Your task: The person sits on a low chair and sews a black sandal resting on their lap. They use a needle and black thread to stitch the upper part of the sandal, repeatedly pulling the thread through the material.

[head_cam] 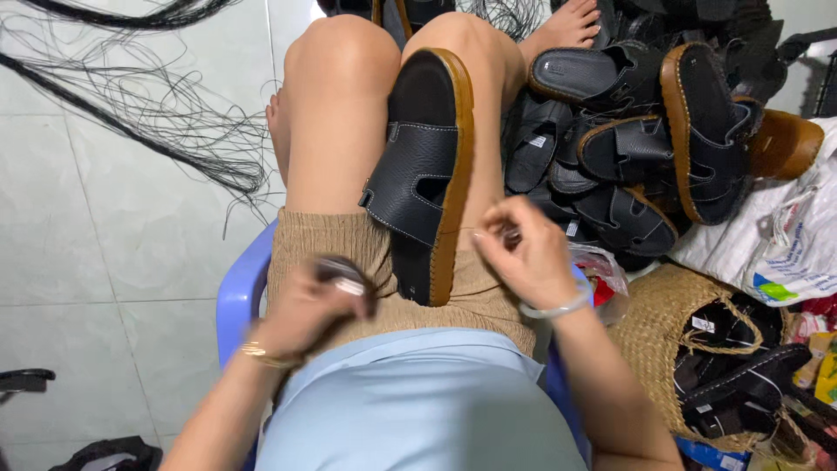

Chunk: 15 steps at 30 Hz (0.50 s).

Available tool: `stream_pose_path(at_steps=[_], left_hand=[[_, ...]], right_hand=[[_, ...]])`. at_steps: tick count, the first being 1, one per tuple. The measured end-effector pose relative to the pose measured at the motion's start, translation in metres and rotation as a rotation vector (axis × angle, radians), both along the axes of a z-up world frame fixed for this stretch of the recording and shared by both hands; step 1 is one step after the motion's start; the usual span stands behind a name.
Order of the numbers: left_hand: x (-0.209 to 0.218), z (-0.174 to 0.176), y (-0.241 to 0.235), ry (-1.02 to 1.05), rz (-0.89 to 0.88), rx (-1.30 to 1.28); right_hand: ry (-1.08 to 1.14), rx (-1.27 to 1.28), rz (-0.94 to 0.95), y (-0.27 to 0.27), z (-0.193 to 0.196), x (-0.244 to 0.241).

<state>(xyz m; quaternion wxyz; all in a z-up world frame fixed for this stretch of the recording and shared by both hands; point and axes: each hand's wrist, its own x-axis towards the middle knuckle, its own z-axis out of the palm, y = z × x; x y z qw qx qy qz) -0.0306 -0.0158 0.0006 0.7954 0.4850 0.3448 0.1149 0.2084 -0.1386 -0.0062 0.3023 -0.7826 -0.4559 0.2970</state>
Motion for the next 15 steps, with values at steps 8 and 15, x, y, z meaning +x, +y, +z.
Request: stream_pose_path(at_steps=[8,15], left_hand=[[-0.014,-0.003,0.058,0.258,0.135,1.102],[0.052,-0.003,0.059,0.046,-0.378,1.333]], right_hand=[[-0.312,-0.197,0.360,0.006,0.066,-0.007],[-0.467,-0.248,0.512,0.005,0.061,-0.009]])
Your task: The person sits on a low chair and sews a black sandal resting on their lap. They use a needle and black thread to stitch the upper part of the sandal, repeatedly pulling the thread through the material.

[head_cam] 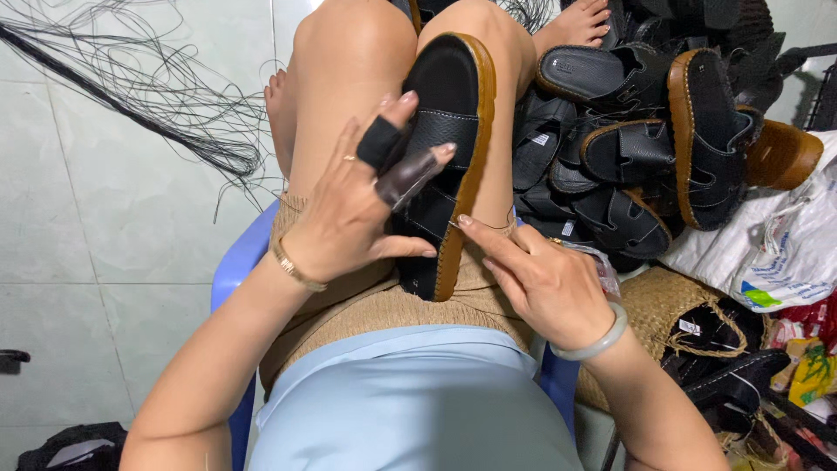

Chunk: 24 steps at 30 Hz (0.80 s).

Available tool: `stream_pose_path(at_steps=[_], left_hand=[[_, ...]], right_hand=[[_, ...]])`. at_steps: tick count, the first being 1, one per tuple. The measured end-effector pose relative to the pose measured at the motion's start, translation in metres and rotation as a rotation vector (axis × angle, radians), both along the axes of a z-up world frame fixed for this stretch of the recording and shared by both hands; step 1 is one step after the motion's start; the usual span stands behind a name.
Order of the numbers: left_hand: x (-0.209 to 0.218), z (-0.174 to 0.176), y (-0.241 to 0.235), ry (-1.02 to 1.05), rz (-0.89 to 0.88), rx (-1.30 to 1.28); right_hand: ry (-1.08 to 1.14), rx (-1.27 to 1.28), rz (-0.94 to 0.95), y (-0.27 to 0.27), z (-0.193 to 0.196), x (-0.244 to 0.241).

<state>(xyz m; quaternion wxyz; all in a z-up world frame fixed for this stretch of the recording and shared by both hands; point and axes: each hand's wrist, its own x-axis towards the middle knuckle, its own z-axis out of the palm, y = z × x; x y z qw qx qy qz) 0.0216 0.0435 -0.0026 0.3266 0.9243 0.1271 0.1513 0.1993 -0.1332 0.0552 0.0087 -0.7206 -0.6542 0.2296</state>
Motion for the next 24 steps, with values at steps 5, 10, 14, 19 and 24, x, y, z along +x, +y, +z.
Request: stream_pose_path(at_steps=[5,10,14,19,24], left_hand=[[0.010,-0.010,0.002,0.050,-0.013,-0.018],[0.011,-0.011,0.001,0.025,-0.001,-0.062],[0.013,-0.014,0.000,-0.020,-0.006,-0.020],[0.017,-0.023,-0.003,-0.093,-0.030,-0.036],[0.016,-0.027,-0.001,-0.154,-0.074,-0.072]], right_hand=[[-0.041,-0.030,-0.022,-0.001,0.000,-0.001],[-0.101,-0.015,-0.005,0.001,0.004,-0.002],[-0.227,-0.047,0.063,0.004,0.009,-0.002],[-0.158,0.036,0.097,0.013,0.005,-0.001],[-0.066,0.205,0.068,0.016,-0.009,-0.015]])
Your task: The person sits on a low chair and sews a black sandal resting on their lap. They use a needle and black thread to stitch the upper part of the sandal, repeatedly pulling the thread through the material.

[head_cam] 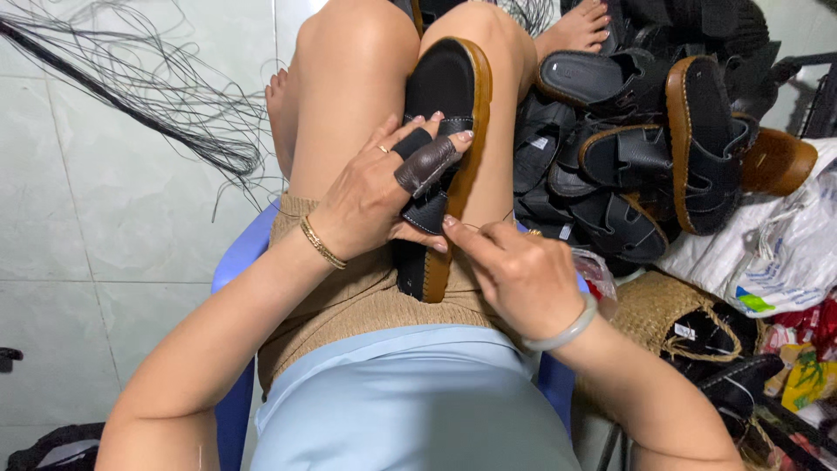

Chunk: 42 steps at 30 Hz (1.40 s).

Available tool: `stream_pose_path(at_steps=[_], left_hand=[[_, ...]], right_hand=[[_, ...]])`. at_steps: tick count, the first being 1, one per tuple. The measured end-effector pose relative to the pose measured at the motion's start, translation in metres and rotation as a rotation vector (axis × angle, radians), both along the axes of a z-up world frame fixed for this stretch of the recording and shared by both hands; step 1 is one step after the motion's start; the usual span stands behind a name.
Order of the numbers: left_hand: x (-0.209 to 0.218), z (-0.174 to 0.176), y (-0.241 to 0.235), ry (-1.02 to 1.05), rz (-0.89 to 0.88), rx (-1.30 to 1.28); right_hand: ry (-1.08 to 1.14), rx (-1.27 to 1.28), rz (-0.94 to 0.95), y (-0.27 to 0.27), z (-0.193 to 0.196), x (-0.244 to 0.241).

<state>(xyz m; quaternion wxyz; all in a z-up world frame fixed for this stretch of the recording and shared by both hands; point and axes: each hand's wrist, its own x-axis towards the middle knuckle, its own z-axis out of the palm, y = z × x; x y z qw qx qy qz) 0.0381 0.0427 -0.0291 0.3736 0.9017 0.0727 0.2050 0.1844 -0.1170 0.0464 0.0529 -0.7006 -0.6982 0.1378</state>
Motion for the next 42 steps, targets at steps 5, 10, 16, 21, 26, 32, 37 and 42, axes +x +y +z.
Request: stream_pose_path(at_steps=[5,10,16,21,26,32,37,42], left_hand=[[-0.003,-0.002,-0.005,-0.008,0.014,-0.030],[-0.023,0.023,-0.019,-0.108,0.147,-0.039],[-0.060,0.016,-0.050,0.140,0.694,0.375],[-0.060,0.058,-0.054,-0.031,0.257,-0.305],[-0.057,0.063,-0.057,-0.145,0.183,-0.843],[-0.051,0.023,-0.069,0.080,0.633,-0.532],[-0.027,0.017,-0.065,0.153,0.484,-0.430],[-0.031,0.038,-0.050,-0.026,0.446,-0.547]], right_hand=[[-0.195,0.186,-0.019,0.000,-0.004,-0.018],[0.002,0.068,-0.074,-0.004,0.005,-0.004],[-0.154,-0.189,-0.074,0.009,0.006,-0.003],[-0.423,-0.054,0.005,0.010,0.004,-0.012],[-0.324,-0.043,0.007,0.013,0.005,-0.006],[-0.020,0.009,0.034,0.015,0.012,0.006],[-0.072,-0.010,0.089,0.022,0.014,0.009],[-0.052,-0.068,0.042,0.018,0.032,0.015]])
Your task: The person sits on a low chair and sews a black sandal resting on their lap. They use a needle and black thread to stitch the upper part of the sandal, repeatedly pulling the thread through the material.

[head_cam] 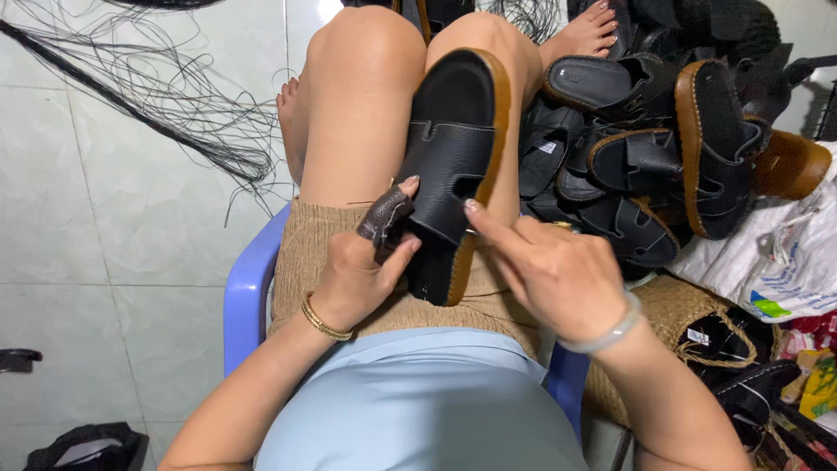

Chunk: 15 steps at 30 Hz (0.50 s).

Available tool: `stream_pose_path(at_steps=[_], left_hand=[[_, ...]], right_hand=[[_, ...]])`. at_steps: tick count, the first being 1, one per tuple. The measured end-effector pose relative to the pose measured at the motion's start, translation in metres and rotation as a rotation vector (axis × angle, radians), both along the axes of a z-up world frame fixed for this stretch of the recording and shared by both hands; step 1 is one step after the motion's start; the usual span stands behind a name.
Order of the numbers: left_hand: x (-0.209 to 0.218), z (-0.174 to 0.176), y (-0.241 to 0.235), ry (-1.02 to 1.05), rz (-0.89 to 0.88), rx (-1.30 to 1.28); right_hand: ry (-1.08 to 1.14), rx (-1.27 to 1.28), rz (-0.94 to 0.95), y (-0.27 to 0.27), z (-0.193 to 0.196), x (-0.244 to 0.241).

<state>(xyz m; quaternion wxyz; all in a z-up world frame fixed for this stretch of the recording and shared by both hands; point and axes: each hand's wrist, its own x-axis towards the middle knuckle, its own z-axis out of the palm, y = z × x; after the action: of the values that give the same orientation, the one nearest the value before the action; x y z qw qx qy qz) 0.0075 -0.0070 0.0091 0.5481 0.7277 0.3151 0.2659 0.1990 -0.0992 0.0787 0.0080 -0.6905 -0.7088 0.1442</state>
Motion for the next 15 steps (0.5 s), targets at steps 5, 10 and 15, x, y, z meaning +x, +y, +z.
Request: stream_pose_path(at_steps=[5,10,15], left_hand=[[-0.002,-0.010,-0.006,0.021,0.020,0.028],[0.000,0.004,-0.002,0.046,0.012,0.094],[-0.032,-0.003,0.014,0.259,0.150,0.260]], right_hand=[[-0.130,-0.220,-0.160,-0.026,0.039,0.030],[-0.200,-0.400,-0.243,-0.052,0.030,0.032],[0.538,-0.114,-0.230,-0.048,0.009,0.015]])
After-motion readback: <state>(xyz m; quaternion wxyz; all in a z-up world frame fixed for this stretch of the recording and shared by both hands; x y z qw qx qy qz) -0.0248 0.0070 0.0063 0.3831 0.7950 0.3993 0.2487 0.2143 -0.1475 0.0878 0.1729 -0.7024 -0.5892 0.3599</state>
